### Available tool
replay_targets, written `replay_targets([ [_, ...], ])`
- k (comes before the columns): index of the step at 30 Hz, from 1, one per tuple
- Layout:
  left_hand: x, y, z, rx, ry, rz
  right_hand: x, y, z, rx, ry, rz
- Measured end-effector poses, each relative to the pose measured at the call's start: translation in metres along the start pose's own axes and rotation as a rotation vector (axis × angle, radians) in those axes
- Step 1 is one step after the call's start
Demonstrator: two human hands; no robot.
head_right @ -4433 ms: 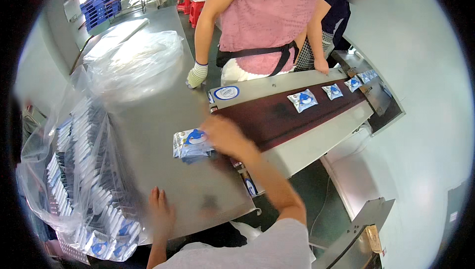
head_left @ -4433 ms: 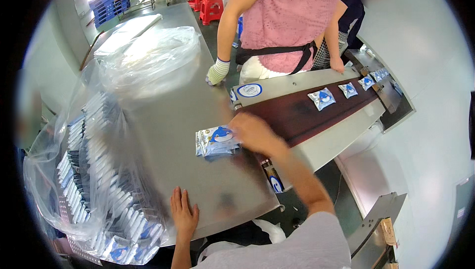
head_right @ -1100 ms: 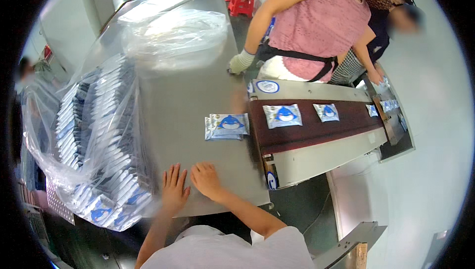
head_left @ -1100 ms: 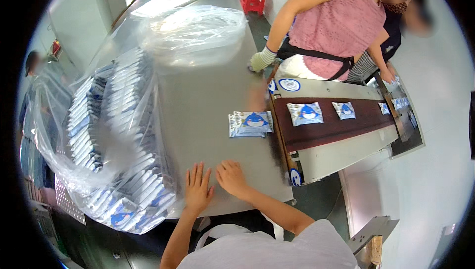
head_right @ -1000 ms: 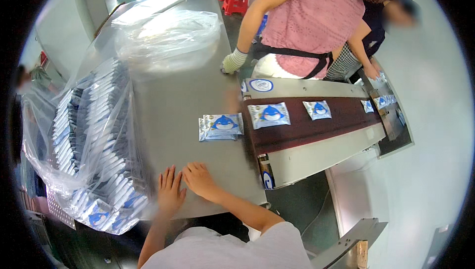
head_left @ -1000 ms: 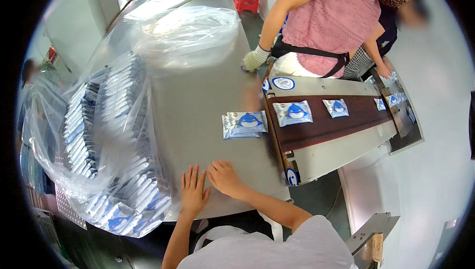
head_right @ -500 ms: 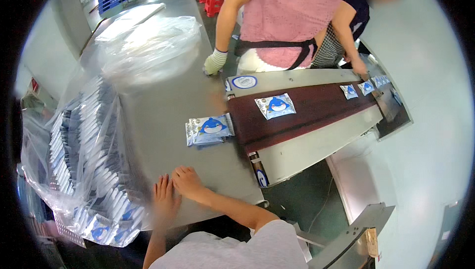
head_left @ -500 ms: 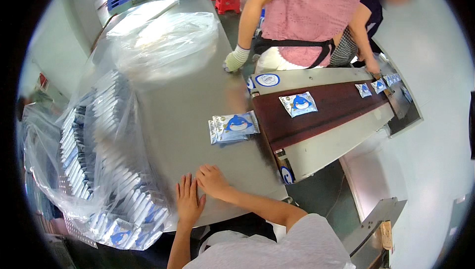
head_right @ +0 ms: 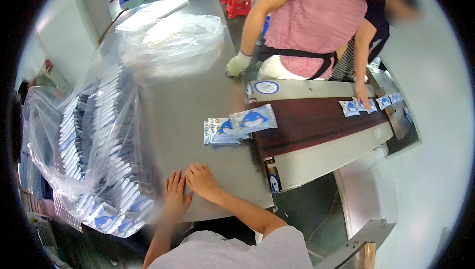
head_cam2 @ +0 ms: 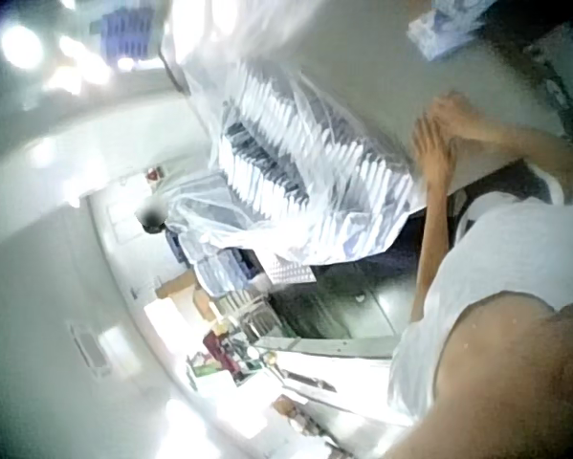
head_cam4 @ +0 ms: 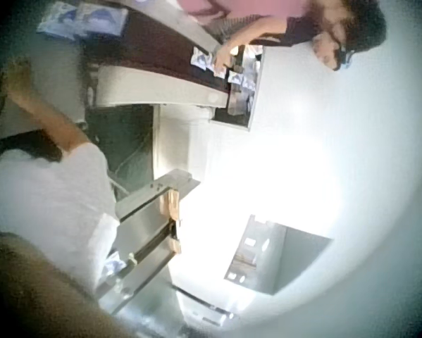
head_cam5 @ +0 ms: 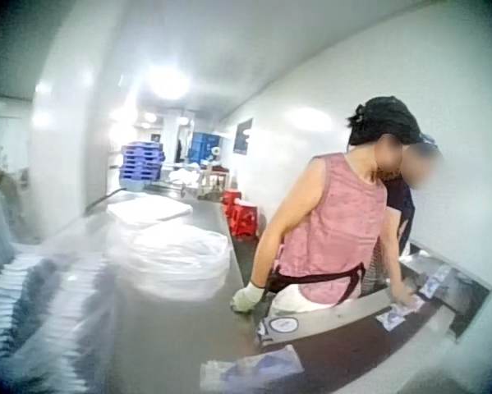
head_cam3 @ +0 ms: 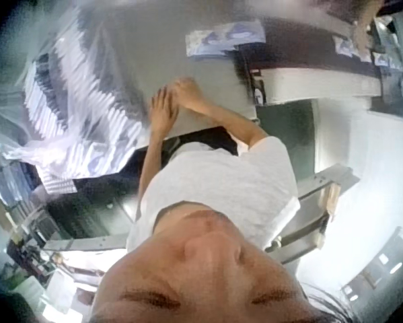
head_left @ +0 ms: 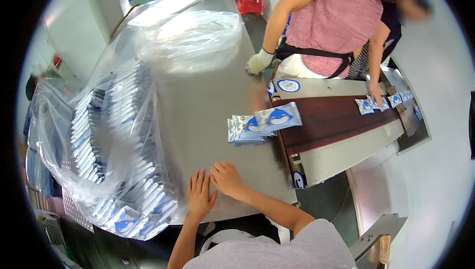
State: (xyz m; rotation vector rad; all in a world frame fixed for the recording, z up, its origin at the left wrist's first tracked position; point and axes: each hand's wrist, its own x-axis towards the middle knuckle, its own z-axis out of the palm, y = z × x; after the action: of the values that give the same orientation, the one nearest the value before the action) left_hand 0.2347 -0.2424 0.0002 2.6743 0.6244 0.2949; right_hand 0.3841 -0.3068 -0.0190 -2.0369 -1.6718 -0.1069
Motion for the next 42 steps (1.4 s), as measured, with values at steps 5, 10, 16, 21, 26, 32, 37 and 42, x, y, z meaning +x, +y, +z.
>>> replay_targets([
  [5, 0.000, 0.002, 0.000, 0.009, 0.026, -0.007, 0.002, 0.000, -0.001, 0.056, -0.041, -0.003],
  [10, 0.003, 0.003, 0.002, -0.007, 0.028, -0.030, 0.015, 0.017, -0.035, 0.325, -0.286, 0.138],
  [16, 0.000, 0.006, -0.010, -0.020, 0.035, -0.019, 0.051, 0.139, -0.185, -0.048, -0.138, 0.111],
  [21, -0.002, 0.003, -0.015, -0.007, -0.023, -0.036, 0.031, 0.276, -0.272, -0.786, -0.510, 0.531],
  [26, -0.001, -0.003, -0.005, -0.016, 0.010, -0.012, 0.023, 0.363, -0.280, -0.496, -0.763, 0.622],
  [32, -0.004, -0.010, 0.001, 0.000, 0.034, 0.005, 0.121, 0.317, -0.254, -0.041, -1.140, 0.114],
  [37, -0.003, -0.007, -0.003, -0.008, 0.020, -0.015, 0.172, 0.233, -0.162, 0.314, -1.058, -0.045],
  [42, -0.008, -0.017, 0.006, 0.005, 0.035, -0.005, 0.176, 0.182, -0.115, 0.246, -1.462, 0.125],
])
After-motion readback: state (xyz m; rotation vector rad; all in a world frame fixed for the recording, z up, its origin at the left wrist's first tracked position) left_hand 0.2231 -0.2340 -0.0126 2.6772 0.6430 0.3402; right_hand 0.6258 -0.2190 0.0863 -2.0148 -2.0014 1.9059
